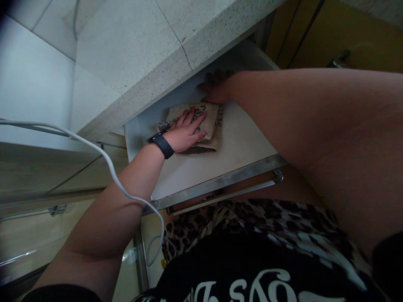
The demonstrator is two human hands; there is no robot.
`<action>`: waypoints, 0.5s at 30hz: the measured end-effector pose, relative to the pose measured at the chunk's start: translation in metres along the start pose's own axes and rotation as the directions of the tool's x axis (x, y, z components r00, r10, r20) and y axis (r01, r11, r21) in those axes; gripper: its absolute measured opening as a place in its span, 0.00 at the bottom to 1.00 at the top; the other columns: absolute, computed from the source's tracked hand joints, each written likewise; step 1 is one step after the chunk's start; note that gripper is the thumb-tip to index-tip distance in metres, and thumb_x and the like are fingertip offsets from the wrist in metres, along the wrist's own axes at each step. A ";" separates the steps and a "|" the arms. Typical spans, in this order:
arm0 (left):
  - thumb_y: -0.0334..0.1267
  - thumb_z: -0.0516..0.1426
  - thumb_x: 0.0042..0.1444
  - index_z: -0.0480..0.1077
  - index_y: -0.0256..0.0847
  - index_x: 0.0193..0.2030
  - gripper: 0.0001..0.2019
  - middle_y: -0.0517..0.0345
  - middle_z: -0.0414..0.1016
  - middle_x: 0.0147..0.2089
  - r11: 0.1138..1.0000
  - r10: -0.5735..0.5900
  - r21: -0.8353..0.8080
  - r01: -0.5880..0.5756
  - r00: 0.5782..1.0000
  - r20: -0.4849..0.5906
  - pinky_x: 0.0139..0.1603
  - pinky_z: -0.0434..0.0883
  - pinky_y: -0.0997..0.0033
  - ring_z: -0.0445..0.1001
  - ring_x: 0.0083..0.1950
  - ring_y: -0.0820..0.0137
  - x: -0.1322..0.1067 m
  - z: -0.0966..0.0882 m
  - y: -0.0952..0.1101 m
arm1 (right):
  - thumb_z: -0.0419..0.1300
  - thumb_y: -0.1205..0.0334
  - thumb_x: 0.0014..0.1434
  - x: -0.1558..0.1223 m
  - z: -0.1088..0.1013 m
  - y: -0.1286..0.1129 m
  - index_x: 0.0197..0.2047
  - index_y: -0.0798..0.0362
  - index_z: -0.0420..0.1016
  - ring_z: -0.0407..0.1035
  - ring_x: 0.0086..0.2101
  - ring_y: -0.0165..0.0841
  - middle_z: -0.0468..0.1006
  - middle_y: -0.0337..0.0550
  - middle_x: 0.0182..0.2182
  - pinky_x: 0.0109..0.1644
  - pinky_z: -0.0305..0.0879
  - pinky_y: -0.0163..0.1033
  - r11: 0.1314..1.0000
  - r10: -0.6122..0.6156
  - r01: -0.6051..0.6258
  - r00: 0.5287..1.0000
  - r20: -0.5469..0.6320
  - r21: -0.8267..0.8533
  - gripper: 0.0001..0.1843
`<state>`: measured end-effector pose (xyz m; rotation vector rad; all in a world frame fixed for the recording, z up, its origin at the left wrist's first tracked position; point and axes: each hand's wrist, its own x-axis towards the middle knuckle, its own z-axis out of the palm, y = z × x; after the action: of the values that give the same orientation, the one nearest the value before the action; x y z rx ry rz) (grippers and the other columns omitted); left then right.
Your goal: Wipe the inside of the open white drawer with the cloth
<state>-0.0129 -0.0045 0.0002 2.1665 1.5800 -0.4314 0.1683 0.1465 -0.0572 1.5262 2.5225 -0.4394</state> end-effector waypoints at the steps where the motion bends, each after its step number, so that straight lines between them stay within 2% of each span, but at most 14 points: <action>1: 0.54 0.48 0.73 0.41 0.54 0.85 0.38 0.52 0.25 0.86 1.000 0.001 -0.002 -0.001 1.000 0.001 0.83 0.40 0.43 0.27 0.86 0.53 0.000 0.000 0.000 | 0.49 0.32 0.68 0.001 0.001 0.001 0.83 0.35 0.45 0.35 0.77 0.63 0.36 0.50 0.79 0.77 0.37 0.75 1.000 0.001 -0.001 1.000 -0.001 -0.002 0.46; 15: 0.53 0.48 0.74 0.40 0.53 0.86 0.38 0.53 0.26 0.86 1.000 -0.022 0.007 0.022 1.000 0.014 0.84 0.39 0.43 0.27 0.86 0.53 -0.003 -0.005 0.005 | 0.50 0.32 0.69 -0.003 -0.004 -0.003 0.83 0.34 0.44 0.33 0.77 0.64 0.35 0.46 0.80 0.78 0.37 0.75 1.000 0.019 -0.019 1.000 0.017 0.001 0.45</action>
<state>-0.0086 -0.0059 0.0066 2.1482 1.5978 -0.4585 0.1666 0.1442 -0.0526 1.5392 2.4928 -0.4493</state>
